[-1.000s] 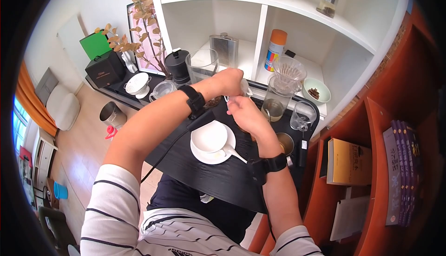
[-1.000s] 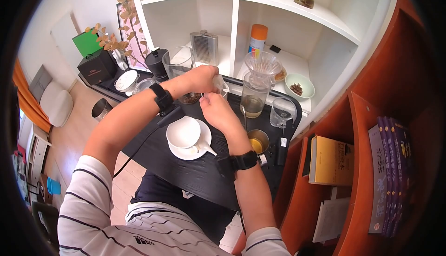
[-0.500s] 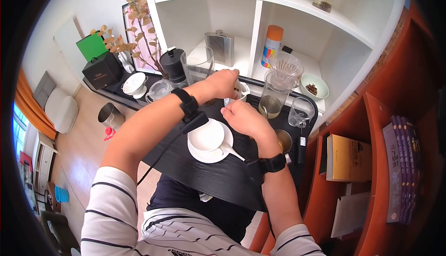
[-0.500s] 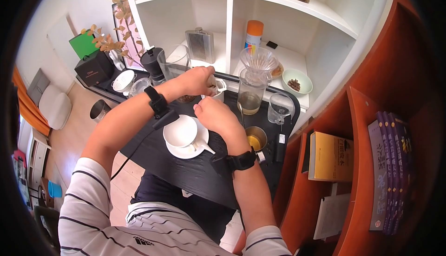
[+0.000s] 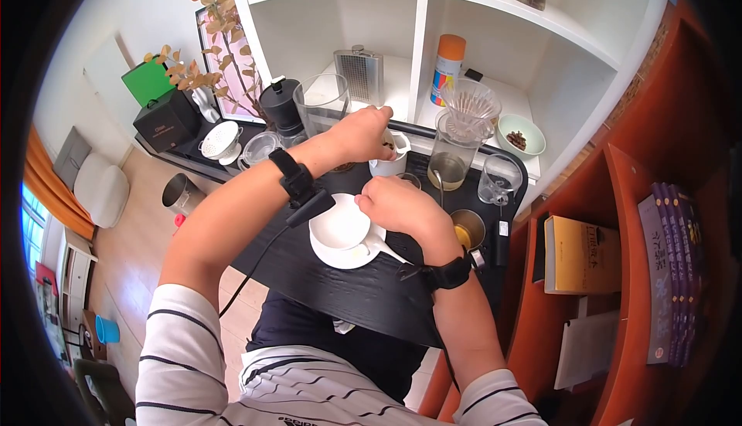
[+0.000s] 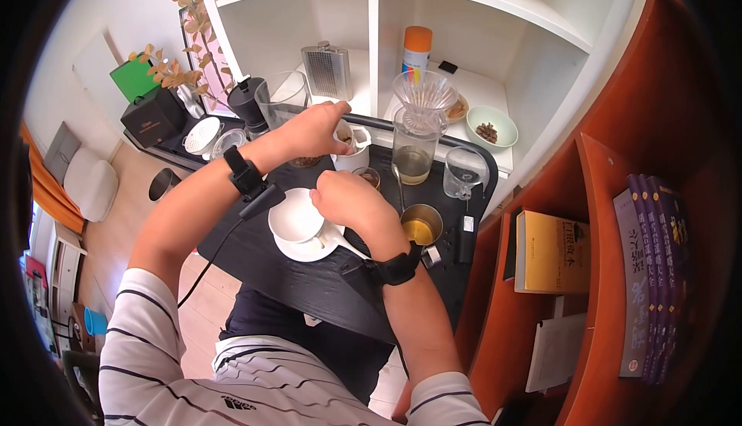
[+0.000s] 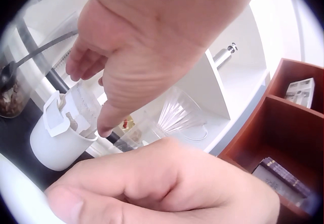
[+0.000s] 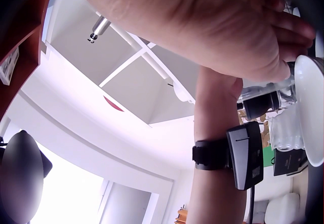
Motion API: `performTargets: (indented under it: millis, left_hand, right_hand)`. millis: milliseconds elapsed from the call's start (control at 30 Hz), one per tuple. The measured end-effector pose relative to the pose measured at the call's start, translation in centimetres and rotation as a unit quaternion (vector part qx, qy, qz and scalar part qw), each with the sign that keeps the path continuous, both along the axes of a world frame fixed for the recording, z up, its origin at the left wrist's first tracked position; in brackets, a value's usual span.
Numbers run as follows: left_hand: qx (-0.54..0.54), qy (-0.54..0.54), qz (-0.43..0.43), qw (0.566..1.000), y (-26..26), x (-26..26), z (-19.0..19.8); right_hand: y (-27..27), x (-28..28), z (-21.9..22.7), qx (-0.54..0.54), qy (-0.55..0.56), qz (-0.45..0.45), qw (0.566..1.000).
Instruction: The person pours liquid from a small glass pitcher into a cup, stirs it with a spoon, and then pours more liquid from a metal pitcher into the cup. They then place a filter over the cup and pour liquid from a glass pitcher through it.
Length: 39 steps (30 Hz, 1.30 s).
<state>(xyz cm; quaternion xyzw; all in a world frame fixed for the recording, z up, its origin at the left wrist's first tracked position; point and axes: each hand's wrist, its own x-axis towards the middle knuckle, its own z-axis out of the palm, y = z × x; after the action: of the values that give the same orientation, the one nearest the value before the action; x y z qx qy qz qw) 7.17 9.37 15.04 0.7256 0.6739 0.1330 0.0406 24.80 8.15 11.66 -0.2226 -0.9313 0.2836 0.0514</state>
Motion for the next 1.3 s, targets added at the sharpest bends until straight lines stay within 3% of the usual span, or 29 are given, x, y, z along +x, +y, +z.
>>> performTargets:
  millis: [267,1000,1100,1167,1300]
  left_hand:
    - [-0.063,0.014,0.034,0.997,0.8,0.1,-0.6]
    - [-0.026,-0.022,0.011,0.999,1.5,0.4,-0.1]
    - [0.023,-0.055,0.005,0.998,1.7,0.1,-0.2]
    - [0.112,-0.113,-0.002,0.987,1.4,0.1,-0.3]
    - [0.207,-0.083,-0.041,0.974,-1.5,0.3,0.4]
  right_hand:
    - [0.0,0.3,0.3,0.017,0.006,-0.012,1.000]
    - [0.2,0.9,0.7,0.051,-0.002,-0.033,0.998]
    - [0.2,1.2,1.2,0.041,-0.005,-0.040,0.998]
    - [0.2,1.5,1.4,0.037,-0.005,-0.047,0.998]
    - [0.4,2.2,1.7,0.062,0.013,-0.073,0.995]
